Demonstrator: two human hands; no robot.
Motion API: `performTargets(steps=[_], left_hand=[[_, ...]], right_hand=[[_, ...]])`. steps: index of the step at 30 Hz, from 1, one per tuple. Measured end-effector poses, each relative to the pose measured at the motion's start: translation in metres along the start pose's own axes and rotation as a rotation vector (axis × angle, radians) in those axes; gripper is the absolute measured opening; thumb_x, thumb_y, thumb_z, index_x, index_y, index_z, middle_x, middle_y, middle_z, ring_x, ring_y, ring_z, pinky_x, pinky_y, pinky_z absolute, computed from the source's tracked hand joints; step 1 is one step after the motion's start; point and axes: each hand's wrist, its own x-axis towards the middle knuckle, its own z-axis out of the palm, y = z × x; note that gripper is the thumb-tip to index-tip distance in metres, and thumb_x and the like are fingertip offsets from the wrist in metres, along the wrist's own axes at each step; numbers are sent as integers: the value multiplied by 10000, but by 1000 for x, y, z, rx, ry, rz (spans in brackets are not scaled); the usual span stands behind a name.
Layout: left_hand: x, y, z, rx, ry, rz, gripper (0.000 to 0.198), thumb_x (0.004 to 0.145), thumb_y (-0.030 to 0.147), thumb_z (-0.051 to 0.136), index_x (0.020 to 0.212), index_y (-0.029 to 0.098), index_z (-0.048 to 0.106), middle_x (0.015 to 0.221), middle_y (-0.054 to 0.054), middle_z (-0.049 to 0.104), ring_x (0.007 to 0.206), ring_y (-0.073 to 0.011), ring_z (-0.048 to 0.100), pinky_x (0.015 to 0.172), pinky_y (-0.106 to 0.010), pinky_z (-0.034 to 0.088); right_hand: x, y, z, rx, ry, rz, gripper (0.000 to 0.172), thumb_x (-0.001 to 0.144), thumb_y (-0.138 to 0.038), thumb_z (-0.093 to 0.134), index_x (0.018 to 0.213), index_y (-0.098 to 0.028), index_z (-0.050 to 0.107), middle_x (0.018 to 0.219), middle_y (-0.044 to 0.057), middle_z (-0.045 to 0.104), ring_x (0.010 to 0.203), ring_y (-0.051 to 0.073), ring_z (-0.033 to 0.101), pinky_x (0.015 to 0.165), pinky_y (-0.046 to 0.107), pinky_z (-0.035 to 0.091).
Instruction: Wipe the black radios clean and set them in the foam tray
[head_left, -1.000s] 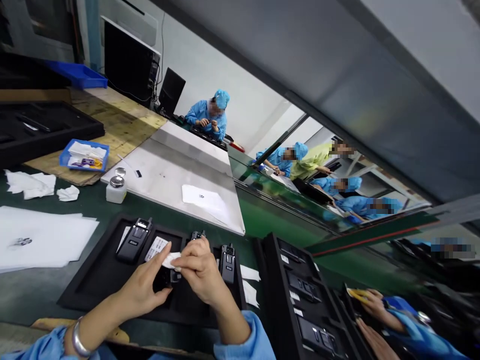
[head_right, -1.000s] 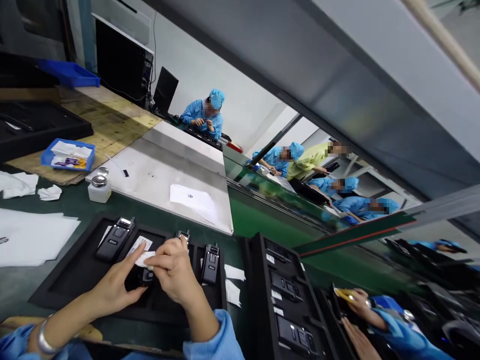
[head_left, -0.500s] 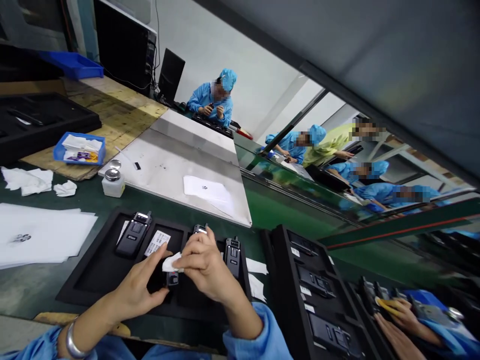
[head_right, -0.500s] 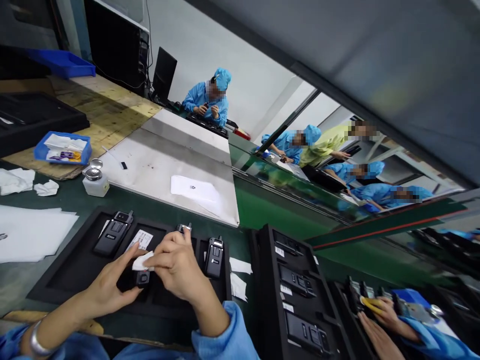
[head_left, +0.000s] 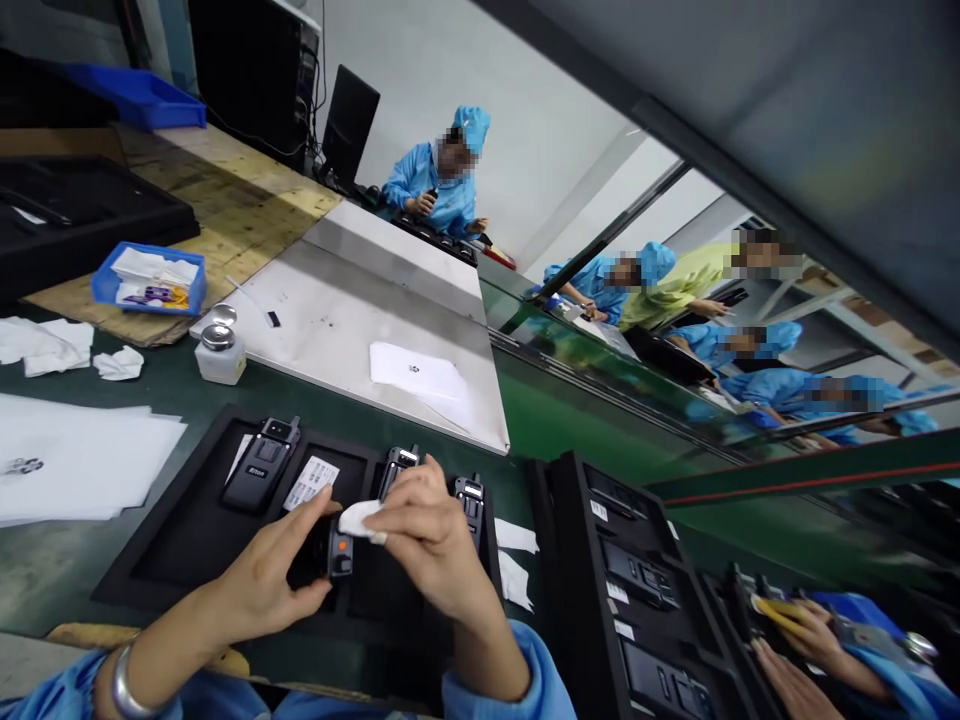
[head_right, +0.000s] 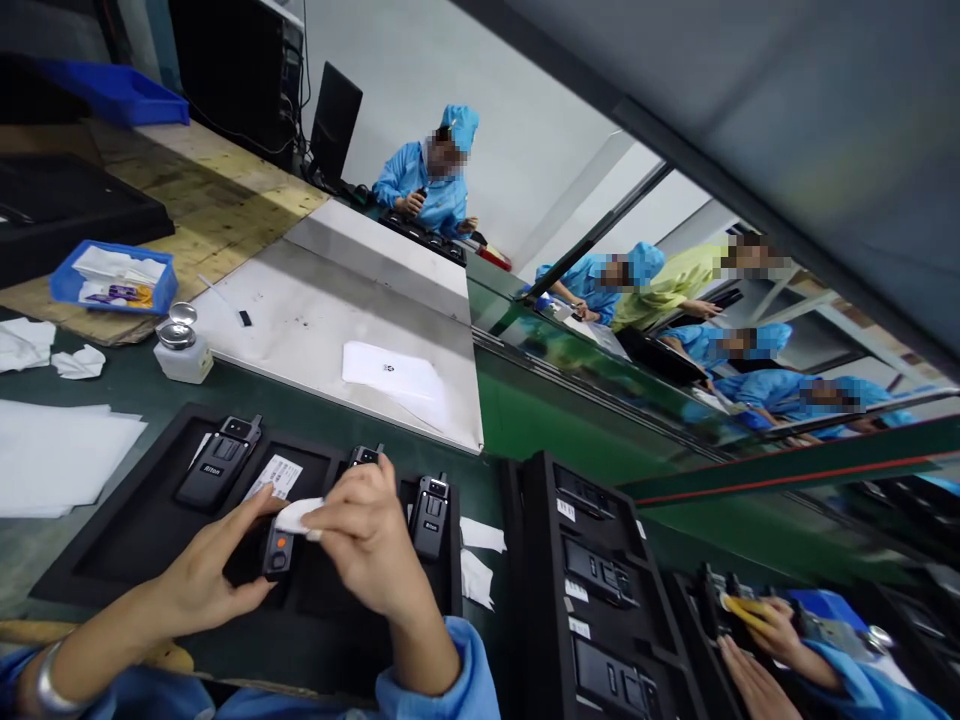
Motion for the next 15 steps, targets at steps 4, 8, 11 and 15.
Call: performTargets(steps=[4,8,11,15], left_hand=[[3,0,0,10,5,9,895,839,146,624,1584,198,131,1377,-157,574,1244,-273,597,1047,-422,512],[1,0,-1,-9,-20,-49,894,840,138,613,1585,198,121,1352,-146,591,1236,-260,602,1048,-413,512],[0,0,1,-9,-25,-42,886,840,134,607,1584,191,129,1364,-149,585,1251,-258,593,1065,-412,497],[1,1,2,38,-6,4,876,840,131,605,1582,182,142,1454,-172,513,1302,-274,554,1086,-408,475]], right_hand=[[11,0,0,2,-160,-74,226,866,-163,705,911,-372,778,815,-33,697,994,202,578,1174,578,91],[7,23,-3,-90,92,53,189,869,-168,665,833,-312,781,789,0,684,921,215,582,1116,614,187],[-4,28,-4,88,206,54,121,889,-252,668,862,-289,780,776,9,675,872,212,599,1001,506,372],[-3,10,6,180,125,6,119,893,-257,687,910,-313,790,806,3,687,912,208,598,977,445,393]])
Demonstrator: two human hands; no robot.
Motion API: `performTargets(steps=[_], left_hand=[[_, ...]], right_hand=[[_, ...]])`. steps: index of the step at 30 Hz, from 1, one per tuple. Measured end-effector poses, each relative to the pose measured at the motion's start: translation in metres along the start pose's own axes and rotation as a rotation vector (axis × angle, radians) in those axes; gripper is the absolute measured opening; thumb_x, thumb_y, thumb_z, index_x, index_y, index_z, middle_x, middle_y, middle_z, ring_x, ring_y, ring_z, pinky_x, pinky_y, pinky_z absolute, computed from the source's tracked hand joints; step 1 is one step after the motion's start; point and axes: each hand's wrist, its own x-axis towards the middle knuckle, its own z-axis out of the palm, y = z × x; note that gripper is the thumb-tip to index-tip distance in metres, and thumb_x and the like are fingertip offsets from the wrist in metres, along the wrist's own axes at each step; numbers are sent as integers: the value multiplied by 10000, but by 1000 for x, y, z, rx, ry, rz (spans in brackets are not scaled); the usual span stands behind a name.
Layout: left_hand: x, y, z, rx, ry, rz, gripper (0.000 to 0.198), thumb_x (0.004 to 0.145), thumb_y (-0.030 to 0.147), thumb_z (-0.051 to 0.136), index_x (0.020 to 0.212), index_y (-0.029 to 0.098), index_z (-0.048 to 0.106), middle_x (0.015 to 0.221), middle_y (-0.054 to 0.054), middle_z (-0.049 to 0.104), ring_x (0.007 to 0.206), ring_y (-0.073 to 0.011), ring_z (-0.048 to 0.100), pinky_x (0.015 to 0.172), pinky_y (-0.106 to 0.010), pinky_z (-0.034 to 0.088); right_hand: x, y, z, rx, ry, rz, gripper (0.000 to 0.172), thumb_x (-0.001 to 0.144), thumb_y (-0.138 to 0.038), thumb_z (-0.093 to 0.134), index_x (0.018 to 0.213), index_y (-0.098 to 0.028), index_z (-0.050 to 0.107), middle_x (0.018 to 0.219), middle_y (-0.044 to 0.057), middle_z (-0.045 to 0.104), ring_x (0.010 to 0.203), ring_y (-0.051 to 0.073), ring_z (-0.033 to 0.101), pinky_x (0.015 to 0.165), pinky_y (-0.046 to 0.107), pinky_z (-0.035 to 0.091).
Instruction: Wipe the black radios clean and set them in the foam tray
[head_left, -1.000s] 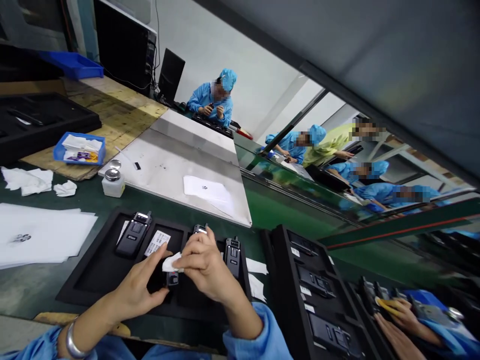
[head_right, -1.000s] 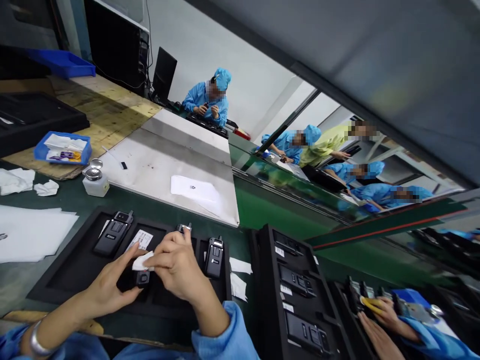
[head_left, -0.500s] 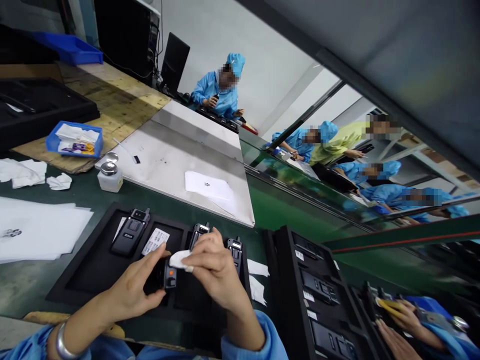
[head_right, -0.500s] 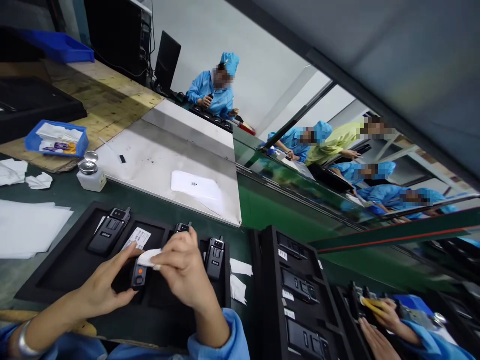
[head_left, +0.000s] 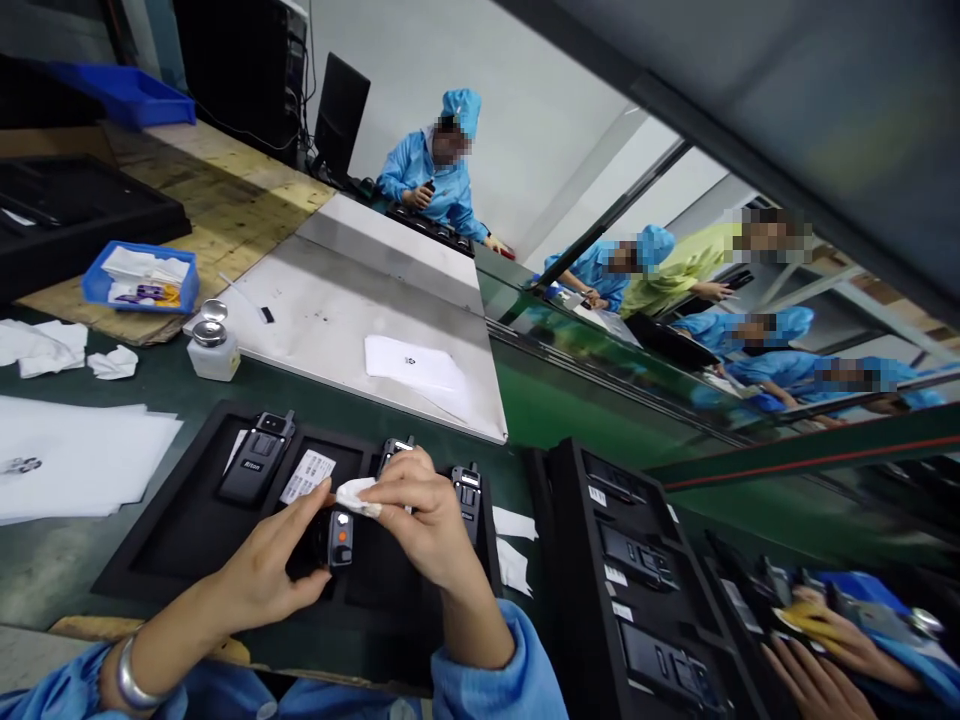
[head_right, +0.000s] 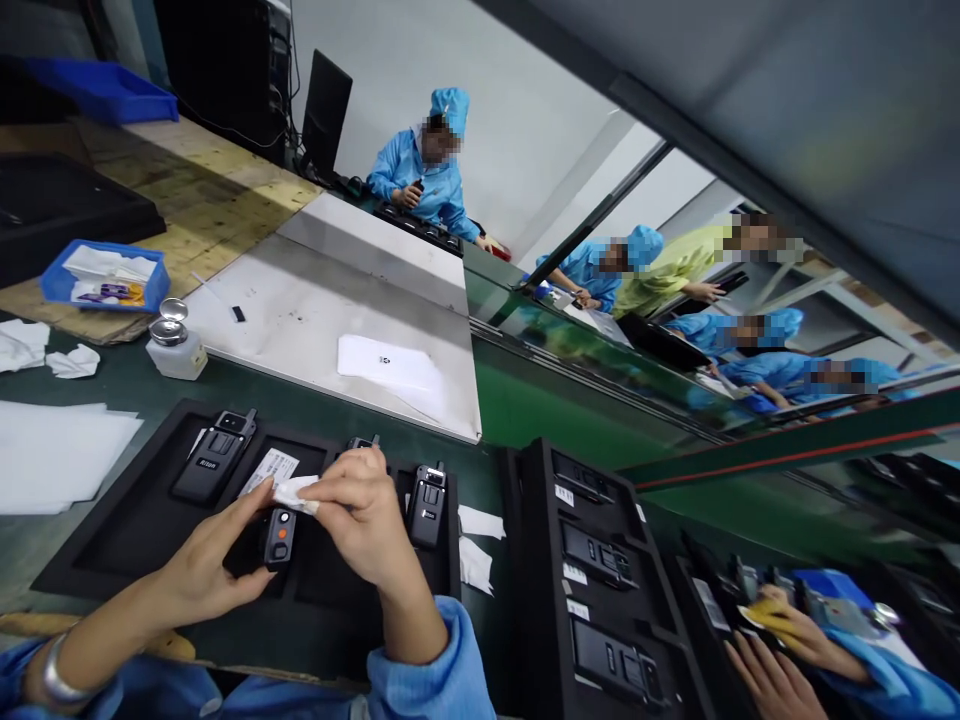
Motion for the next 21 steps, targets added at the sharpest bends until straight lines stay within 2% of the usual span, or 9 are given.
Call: performTargets(steps=[4,10,13,17,21], left_hand=[[1,1,-2,58,23,10,871,829,140,615,1578,171,171,1481,-175,490,1304,-290,553,1071,-390,488],[2,3,-3,10,25,74,871,823,117,576,1582,160,150,1390,-179,571,1225,-275,618,1010,-391,540],[3,2,-2,-29,20,56,873,824,120,592,1579,160,155,1317,-164,615,1183,-254,641,992,-387,553],[5,1,0,-24,24,65,853,833,133,604,1573,155,180,1320,-169,609,1198,-250,629,1020,-400,533],[6,1,0,-7,17,91,827,839,137,597,1567,159,204,1327,-162,609,1213,-244,621,1037,-392,521]], right_hand=[[9,-11,13,8,-138,4,196,852,-157,733,899,-339,790,832,-20,685,939,189,580,1083,474,291],[7,-13,0,19,-264,-50,269,845,-89,726,928,-339,785,805,-25,658,952,186,563,1145,527,140],[3,-13,-2,55,-308,-68,224,864,-126,720,919,-334,783,802,-24,664,955,188,563,1143,519,148],[0,-10,-3,56,-300,-45,182,892,-172,696,924,-331,780,810,-18,667,953,193,559,1130,512,184],[-2,0,-17,-39,-326,0,173,870,-162,706,879,-320,776,792,-18,660,949,199,564,1145,547,148]])
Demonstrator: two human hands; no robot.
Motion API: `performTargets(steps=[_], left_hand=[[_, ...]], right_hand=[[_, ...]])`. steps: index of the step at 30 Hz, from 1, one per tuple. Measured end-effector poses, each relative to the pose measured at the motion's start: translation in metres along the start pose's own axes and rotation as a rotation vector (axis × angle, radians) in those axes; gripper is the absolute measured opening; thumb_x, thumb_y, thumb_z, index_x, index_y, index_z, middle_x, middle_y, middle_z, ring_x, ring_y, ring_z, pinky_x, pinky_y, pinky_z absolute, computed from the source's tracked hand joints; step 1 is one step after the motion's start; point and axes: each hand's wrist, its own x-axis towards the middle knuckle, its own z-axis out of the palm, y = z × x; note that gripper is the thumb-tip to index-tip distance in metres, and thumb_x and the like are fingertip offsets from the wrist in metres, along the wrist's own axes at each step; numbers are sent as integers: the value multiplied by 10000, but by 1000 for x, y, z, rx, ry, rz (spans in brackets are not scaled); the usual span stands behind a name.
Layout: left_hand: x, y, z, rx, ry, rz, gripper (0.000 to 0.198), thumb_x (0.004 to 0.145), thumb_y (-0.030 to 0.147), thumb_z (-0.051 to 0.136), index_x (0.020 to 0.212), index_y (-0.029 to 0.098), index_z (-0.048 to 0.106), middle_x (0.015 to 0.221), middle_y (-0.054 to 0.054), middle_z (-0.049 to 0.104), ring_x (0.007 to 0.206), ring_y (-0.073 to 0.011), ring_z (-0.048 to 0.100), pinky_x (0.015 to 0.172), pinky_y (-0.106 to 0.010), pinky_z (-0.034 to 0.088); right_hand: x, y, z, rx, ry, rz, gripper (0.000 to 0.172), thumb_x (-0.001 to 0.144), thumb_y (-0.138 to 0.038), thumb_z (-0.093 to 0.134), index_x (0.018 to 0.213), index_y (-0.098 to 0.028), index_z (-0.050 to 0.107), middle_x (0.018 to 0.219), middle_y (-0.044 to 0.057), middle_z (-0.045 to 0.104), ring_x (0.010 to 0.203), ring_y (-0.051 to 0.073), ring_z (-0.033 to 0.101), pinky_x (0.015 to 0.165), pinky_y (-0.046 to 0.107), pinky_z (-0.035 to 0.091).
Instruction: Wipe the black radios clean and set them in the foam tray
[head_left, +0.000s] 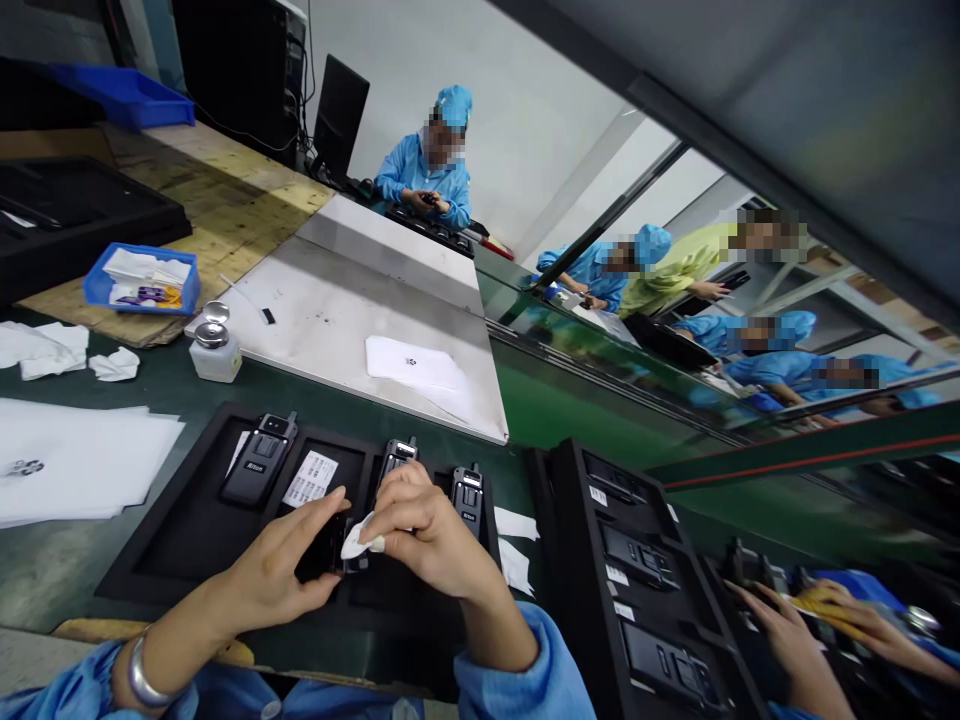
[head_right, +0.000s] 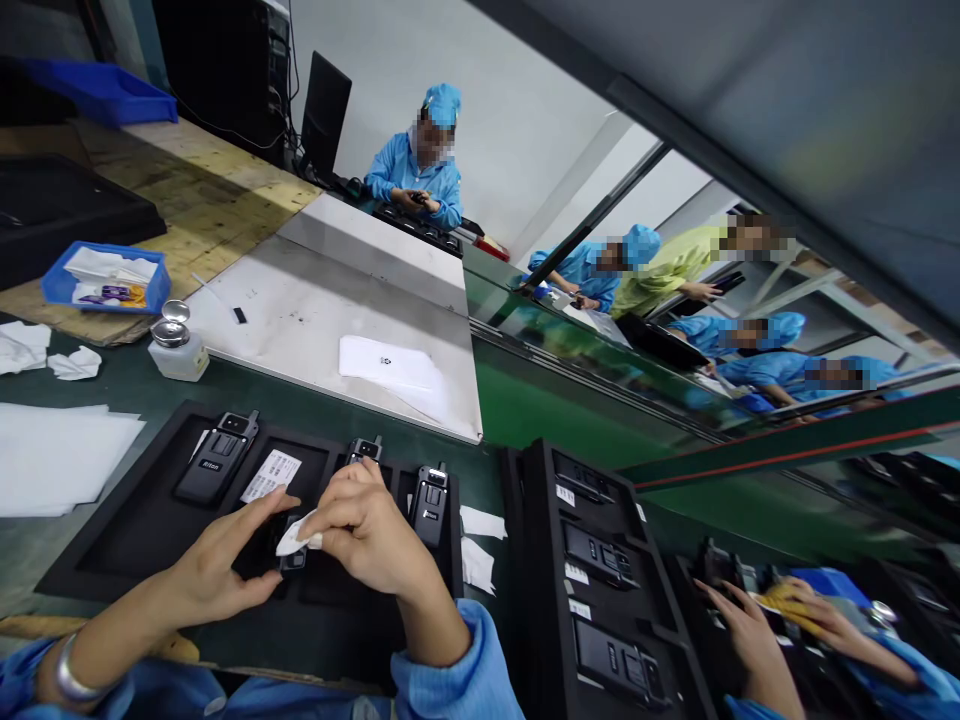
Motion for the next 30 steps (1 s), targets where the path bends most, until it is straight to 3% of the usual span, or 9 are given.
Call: performTargets(steps=[4,6,10,13,16,21,25,28,30], left_hand=[[-2,0,-3,-14,-8,-33,838,835,126,597,1568,153,194,1327,-157,611,1217,-239,618,1049,-384,513],[-3,-1,-4,-6,-9,-23,836,837,128,600,1568,155,196,1329,-157,611,1215,-244,620,1043,-387,519],[-2,-2,-2,29,17,-9,823,831,127,609,1561,167,230,1339,-158,604,1221,-262,614,1029,-398,532],[-1,-3,0,43,32,-16,831,833,132,622,1563,166,226,1356,-165,592,1223,-264,613,1029,-388,531],[-5,-5,0,36,13,-12,843,833,140,623,1568,185,212,1357,-154,596,1234,-273,606,1044,-411,519],[-8,-6,0,45,33,-128,842,861,207,624,1575,225,177,1357,-131,588,1225,-264,609,1018,-383,531],[29,0,4,177,26,-361,902,870,302,598,1587,246,53,1333,-126,565,1132,-261,650,937,-365,554],[75,3,11,469,-154,-628,927,874,385,554,1586,155,5,1212,-169,593,966,-293,690,820,-404,561],[102,4,18,614,-288,-696,865,865,387,539,1574,98,137,1109,-196,613,867,-321,694,752,-438,548]], right_hand=[[-8,7,-11,-244,167,175,258,815,-51,642,795,-281,757,783,-5,642,940,218,555,1123,641,57],[-9,2,-7,-202,266,146,252,810,-59,647,829,-284,758,801,-4,653,965,220,562,1129,615,81],[2,-18,11,-8,173,-10,237,804,-101,713,871,-320,772,784,-27,660,1006,203,573,1159,536,87],[16,-18,18,18,120,15,242,813,-103,714,858,-332,778,789,-31,671,981,190,575,1161,531,85],[20,2,14,-112,205,119,228,801,-92,700,792,-307,776,802,-11,689,973,212,573,1146,582,86],[-21,47,10,-15,471,262,103,783,-200,711,714,-257,761,750,27,688,840,227,610,931,468,421],[-79,64,26,128,802,339,109,792,-321,717,755,-235,773,775,39,683,758,208,626,728,341,489],[-114,66,46,181,900,376,141,786,-357,736,774,-223,776,752,35,676,714,197,626,671,310,505],[-132,65,58,187,939,373,146,792,-362,739,791,-221,778,756,37,676,712,199,633,659,307,519]])
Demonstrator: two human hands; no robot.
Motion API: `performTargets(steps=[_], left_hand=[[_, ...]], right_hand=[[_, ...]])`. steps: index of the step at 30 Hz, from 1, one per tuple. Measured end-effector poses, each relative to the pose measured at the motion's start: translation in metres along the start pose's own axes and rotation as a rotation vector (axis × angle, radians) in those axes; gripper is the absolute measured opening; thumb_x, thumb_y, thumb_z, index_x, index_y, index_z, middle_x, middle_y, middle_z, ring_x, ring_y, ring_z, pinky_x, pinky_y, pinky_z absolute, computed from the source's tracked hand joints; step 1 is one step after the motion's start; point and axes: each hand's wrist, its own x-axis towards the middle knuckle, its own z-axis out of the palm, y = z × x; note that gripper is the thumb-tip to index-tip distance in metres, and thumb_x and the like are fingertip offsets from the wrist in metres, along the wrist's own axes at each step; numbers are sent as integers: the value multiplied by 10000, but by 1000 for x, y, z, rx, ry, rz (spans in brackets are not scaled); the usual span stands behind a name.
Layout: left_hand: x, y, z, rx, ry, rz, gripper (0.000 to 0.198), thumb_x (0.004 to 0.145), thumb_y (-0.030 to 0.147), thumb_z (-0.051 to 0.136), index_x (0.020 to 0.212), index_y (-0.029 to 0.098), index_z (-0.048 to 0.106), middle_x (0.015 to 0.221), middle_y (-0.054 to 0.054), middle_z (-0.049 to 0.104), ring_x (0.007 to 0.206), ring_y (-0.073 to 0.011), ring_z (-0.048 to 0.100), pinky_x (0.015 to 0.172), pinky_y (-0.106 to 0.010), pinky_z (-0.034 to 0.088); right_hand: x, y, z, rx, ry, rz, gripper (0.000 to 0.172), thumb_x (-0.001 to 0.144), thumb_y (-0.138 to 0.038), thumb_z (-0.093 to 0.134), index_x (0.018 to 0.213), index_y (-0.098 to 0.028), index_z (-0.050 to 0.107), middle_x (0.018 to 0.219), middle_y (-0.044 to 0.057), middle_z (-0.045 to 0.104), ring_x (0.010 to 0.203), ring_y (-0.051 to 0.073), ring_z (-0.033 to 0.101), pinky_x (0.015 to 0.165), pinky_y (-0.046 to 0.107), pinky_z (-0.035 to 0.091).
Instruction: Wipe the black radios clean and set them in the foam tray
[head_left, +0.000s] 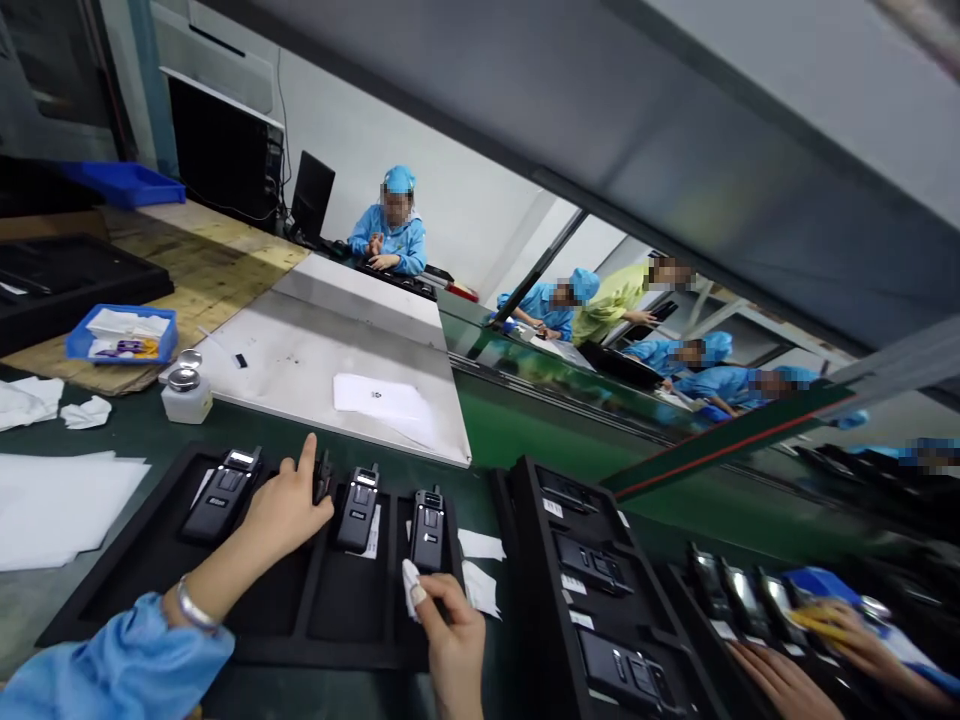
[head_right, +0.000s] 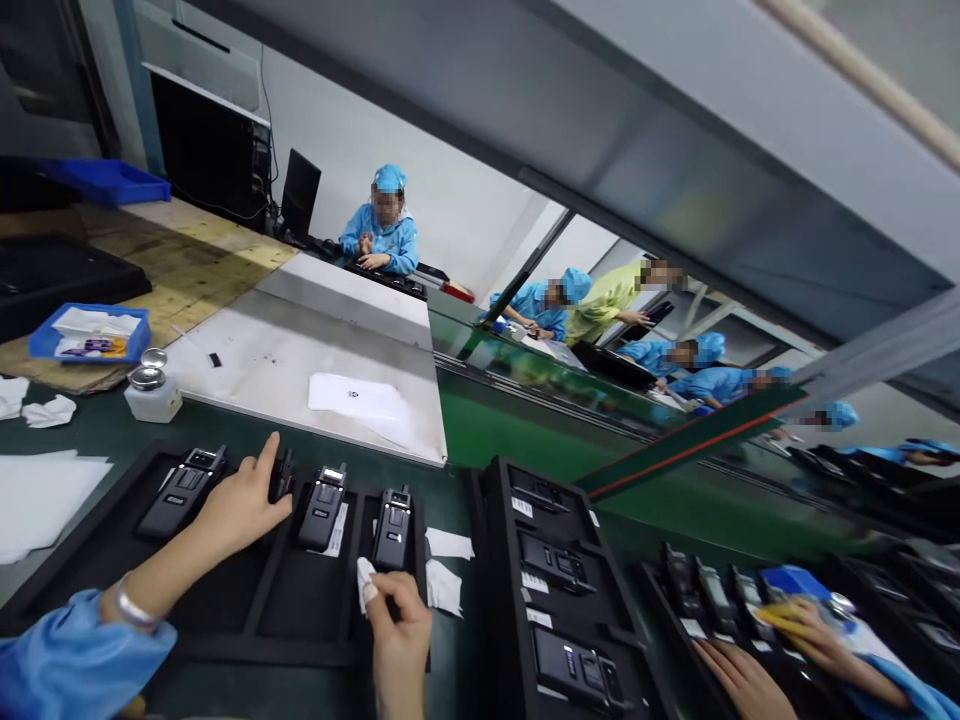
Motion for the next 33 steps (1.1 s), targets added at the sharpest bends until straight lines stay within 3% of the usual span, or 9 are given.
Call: performTargets(steps=[3,7,10,13,16,19,22,29,33], left_hand=[[12,22,-3,80,9,33,737,859,316,540,1522,78,322,1063,-232,613,908,-371,663,754,-482,523],[8,56,4,115,108,120,711,934,379,491,1546,96,264,1134,-248,589,1107,-399,551,864,-505,482],[11,86,17,104,103,149,772,900,434,577,1531,88,297,1064,-236,616,1008,-367,598,818,-448,500],[18,102,28,61,93,145,791,842,315,649,1511,48,321,1038,-255,629,928,-363,649,776,-447,516],[9,94,29,-34,95,221,843,837,266,625,1545,57,219,1054,-223,653,943,-349,676,809,-466,534],[-23,70,29,-158,92,388,964,834,278,645,1579,181,41,1219,-131,641,1119,-258,643,953,-387,521],[-57,45,33,-430,140,579,1018,792,218,696,1577,261,49,1293,-87,617,1201,-230,607,1031,-384,498],[-84,24,41,-641,190,686,926,827,211,676,1579,253,136,1294,-107,633,1184,-256,627,1012,-431,532],[-85,22,38,-677,228,680,898,838,196,668,1577,244,160,1296,-113,636,1179,-255,632,1021,-427,529]], right_hand=[[-19,11,-11,-17,49,-67,129,811,-350,728,808,-233,781,768,44,673,739,219,651,688,333,543],[-32,17,-20,-25,43,-107,111,844,-324,697,844,-249,779,801,50,671,758,232,665,696,345,554],[-36,9,-17,-11,-4,-126,118,872,-303,663,865,-252,769,803,47,665,761,230,661,699,346,550],[-36,-2,-15,15,-46,-194,133,889,-297,636,878,-264,764,773,39,649,756,227,647,690,347,538],[-29,-6,-25,49,-10,-220,124,882,-303,651,875,-268,770,771,35,649,747,219,639,674,334,520],[-15,-11,-40,107,34,-167,96,871,-279,680,865,-259,773,783,24,652,738,194,631,668,306,499],[2,-29,-41,171,10,-161,96,869,-247,686,887,-260,779,806,20,647,765,182,617,694,305,482],[40,-79,6,111,-487,-247,124,848,-220,714,868,-298,808,763,14,660,848,196,585,834,359,436],[47,-86,18,51,-546,-223,168,830,-167,727,847,-315,805,767,3,671,892,199,579,902,376,406]])
